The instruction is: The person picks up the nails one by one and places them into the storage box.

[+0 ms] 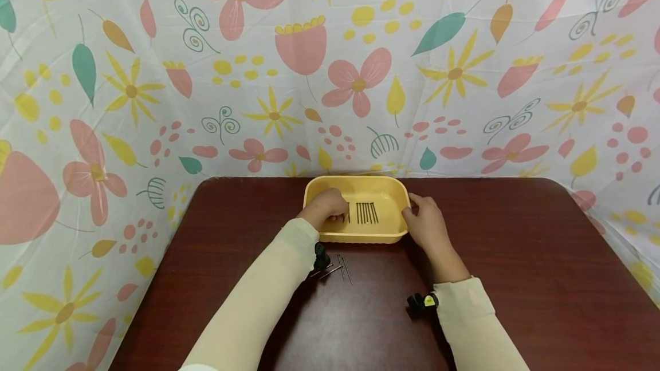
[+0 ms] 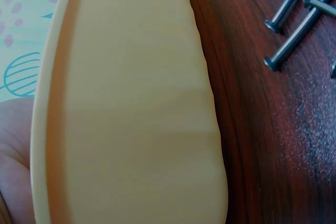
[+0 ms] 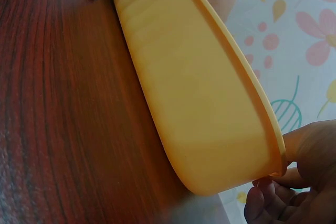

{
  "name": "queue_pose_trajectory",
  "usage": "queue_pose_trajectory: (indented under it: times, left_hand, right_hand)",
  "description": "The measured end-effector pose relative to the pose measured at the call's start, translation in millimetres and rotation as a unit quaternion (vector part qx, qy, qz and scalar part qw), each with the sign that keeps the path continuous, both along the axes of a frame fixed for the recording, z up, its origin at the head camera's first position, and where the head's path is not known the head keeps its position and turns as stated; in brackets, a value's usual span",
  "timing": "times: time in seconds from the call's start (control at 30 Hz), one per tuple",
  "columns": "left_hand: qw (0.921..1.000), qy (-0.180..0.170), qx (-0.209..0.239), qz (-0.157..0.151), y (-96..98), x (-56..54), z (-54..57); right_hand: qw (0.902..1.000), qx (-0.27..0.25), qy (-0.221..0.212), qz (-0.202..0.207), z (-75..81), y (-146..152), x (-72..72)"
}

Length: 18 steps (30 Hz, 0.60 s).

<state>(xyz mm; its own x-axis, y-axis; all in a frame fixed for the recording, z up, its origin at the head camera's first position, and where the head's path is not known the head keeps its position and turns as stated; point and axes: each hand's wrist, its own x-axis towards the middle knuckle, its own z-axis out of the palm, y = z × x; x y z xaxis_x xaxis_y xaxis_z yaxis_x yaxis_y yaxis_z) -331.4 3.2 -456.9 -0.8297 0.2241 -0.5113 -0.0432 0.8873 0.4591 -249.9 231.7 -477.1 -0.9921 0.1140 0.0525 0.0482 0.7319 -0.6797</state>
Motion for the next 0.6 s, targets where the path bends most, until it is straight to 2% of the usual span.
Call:
queue_pose_trajectory:
  times: [0.6]
  left_hand:
    - [0.9999, 0.014, 0.002, -0.001, -0.3, -0.1, -2.7]
  right_hand:
    - [1.0000, 0.000, 0.007, -0.001, -1.4, -0.2, 0.1]
